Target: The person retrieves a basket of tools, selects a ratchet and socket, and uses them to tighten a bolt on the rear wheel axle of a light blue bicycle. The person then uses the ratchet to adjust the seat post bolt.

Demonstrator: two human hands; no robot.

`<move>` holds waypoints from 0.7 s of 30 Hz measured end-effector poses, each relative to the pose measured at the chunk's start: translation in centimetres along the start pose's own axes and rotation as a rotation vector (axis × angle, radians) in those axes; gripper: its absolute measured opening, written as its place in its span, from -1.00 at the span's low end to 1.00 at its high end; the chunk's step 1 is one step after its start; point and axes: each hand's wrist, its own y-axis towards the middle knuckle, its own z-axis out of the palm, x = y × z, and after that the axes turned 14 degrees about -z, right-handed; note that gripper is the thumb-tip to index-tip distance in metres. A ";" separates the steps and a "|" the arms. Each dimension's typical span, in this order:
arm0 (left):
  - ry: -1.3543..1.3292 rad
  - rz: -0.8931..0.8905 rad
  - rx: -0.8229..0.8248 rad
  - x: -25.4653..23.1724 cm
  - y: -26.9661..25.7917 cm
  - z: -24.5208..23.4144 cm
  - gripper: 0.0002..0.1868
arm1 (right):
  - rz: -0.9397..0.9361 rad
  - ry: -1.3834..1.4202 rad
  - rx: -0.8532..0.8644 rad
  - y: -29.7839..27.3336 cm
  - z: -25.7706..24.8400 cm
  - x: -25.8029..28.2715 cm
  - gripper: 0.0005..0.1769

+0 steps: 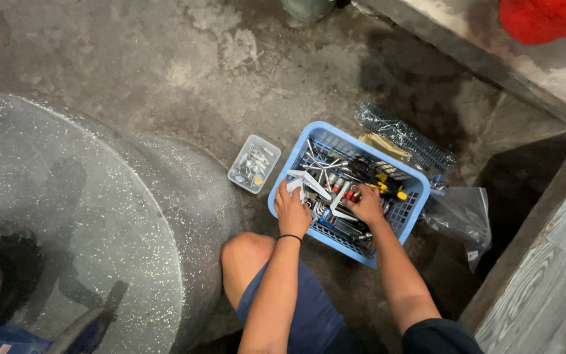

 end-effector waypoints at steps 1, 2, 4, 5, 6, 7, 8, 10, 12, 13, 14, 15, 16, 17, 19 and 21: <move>0.010 -0.006 0.004 -0.1 0.1 -0.1 -0.40 | 0.066 0.042 0.028 0.1 0.0 -0.1 -0.43; 0.021 -0.011 0.008 -0.3 0.2 -0.1 -0.40 | 0.132 0.084 0.056 0.3 0.0 -0.2 -0.42; 0.025 -0.017 0.018 -0.4 0.1 -0.3 -0.40 | 0.198 0.107 0.087 0.6 -0.1 -0.4 -0.40; 0.022 -0.018 0.026 -0.4 0.0 -0.4 -0.39 | 0.200 0.089 0.091 0.7 -0.1 -0.5 -0.38; 0.018 -0.019 0.033 -0.4 -0.1 -0.6 -0.39 | 0.203 0.072 0.095 0.9 -0.1 -0.5 -0.37; 0.020 -0.015 0.028 -0.4 -0.2 -0.7 -0.39 | 0.201 0.131 0.074 1.0 -0.2 -0.5 -0.28; 0.022 -0.011 0.023 -0.3 -0.3 -0.8 -0.39 | 0.199 0.191 0.052 1.2 -0.2 -0.5 -0.18; 0.013 -0.005 0.012 -0.5 -0.1 -0.9 -0.39 | 0.179 0.192 0.066 1.8 -0.4 -0.6 -0.09; -0.003 -0.006 0.006 -0.5 -0.2 -1.1 -0.40 | 0.147 0.082 0.141 2.1 -0.4 -0.5 -0.09; -0.002 -0.013 0.008 -0.6 -0.2 -1.2 -0.40 | 0.143 0.044 0.164 2.2 -0.4 -0.5 -0.09; -0.001 -0.019 0.011 -0.6 -0.2 -1.2 -0.40 | 0.138 0.006 0.188 2.2 -0.4 -0.4 -0.09; -0.002 -0.025 0.015 -0.7 -0.2 -1.2 -0.40 | 0.135 -0.034 0.212 2.2 -0.3 -0.4 -0.09; -0.007 -0.022 0.011 -0.7 -0.1 -1.2 -0.40 | 0.087 -0.044 0.162 2.2 -0.2 -0.3 -0.12; -0.009 -0.020 0.009 -0.7 -0.1 -1.2 -0.40 | 0.042 -0.052 0.113 1.9 -0.1 -0.2 -0.15; -0.015 -0.014 0.003 -0.5 -0.2 -1.1 -0.40 | 0.052 -0.039 0.062 1.0 0.1 0.0 -0.27; -0.022 -0.007 -0.009 -0.4 -0.2 -0.9 -0.40 | 0.159 0.004 0.057 0.1 0.2 0.2 -0.46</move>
